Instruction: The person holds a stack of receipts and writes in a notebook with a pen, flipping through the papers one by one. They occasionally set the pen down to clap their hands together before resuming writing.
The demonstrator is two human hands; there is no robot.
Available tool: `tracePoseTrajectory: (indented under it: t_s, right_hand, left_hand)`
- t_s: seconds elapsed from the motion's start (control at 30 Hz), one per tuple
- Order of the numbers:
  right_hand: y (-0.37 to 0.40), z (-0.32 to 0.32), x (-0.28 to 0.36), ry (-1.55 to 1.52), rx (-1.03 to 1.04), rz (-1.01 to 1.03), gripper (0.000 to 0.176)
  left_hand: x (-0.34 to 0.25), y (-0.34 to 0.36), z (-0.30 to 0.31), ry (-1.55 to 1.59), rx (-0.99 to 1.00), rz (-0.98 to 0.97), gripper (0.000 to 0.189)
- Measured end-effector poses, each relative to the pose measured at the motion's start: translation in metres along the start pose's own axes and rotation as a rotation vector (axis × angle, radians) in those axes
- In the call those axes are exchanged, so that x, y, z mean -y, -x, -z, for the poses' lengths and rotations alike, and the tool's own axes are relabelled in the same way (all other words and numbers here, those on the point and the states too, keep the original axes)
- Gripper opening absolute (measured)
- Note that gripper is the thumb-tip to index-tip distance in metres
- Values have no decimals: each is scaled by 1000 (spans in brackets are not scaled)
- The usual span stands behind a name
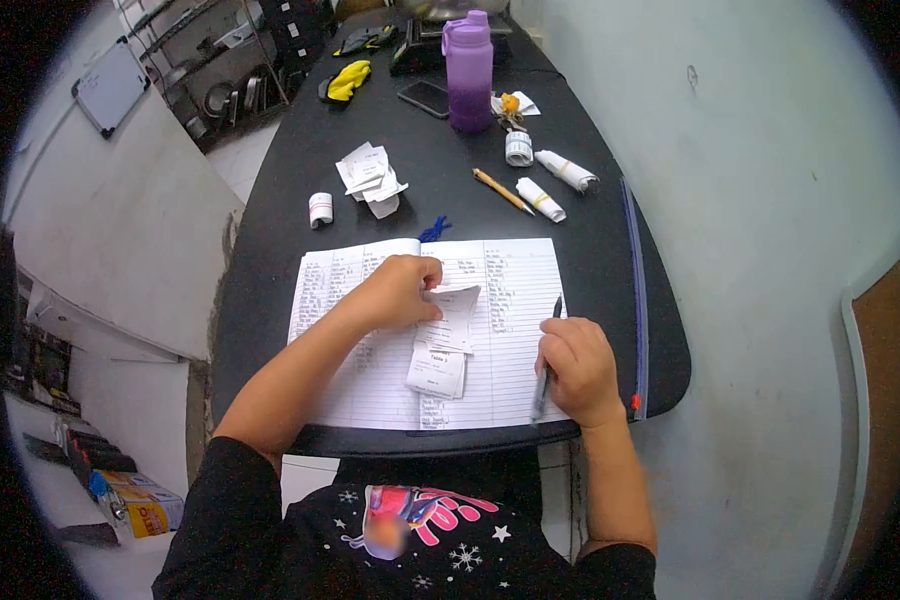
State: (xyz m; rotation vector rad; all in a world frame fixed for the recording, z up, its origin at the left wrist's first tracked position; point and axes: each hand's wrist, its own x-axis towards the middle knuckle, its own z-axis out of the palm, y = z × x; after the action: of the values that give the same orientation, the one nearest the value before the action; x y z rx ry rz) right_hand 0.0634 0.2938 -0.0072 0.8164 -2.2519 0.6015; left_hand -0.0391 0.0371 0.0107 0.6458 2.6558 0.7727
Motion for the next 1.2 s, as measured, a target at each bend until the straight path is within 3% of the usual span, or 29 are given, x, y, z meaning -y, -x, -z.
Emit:
tracePoseTrajectory:
  t_s: [0.13, 0.23, 0.27, 0.47, 0.57, 0.6, 0.7, 0.83, 0.93, 0.97, 1.03, 1.1, 1.2]
  right_hand:
    - [13, -7, 11, 11, -102, -120, 24]
    - [19, -12, 13, -5, -138, -157, 24]
    - [20, -12, 13, -8, -143, -159, 23]
    - [20, -16, 10, -22, -157, -175, 22]
    - [20, -18, 9, -41, -161, -192, 21]
    - [21, -18, 9, -45, -161, -203, 20]
    - [23, -17, 11, -66, -177, -255, 18]
    - [26, -12, 13, 68, -242, -282, 20]
    - [33, -19, 6, -64, -329, -372, 18]
    - [32, -21, 6, -103, -361, -400, 18]
    - [32, -22, 5, -204, -388, -459, 16]
    - [39, -22, 3, -272, -376, -517, 16]
    - [33, -14, 8, -237, -303, -482, 16]
  left_hand:
    - [-5, 6, -3, 20, 14, -10, 32]
    - [3, 14, 12, 248, 31, 32, 32]
    - [15, 16, 16, 250, -20, -89, 33]
    - [71, 40, 43, 599, 34, 136, 48]
    - [71, 51, 41, 282, -95, 270, 49]
    - [86, 50, 34, 322, -75, 199, 58]
    - [66, 67, 37, 242, -290, 180, 61]
    - [43, 89, 42, -65, -673, -7, 53]
    - [15, 103, 18, -17, -552, -284, 47]
    - [-3, 107, 9, 41, -373, -341, 45]
    - [-21, 107, -17, 18, -227, -563, 44]
    - [-36, 104, -39, -56, -123, -565, 48]
    - [-43, 94, -60, -134, -134, -515, 52]
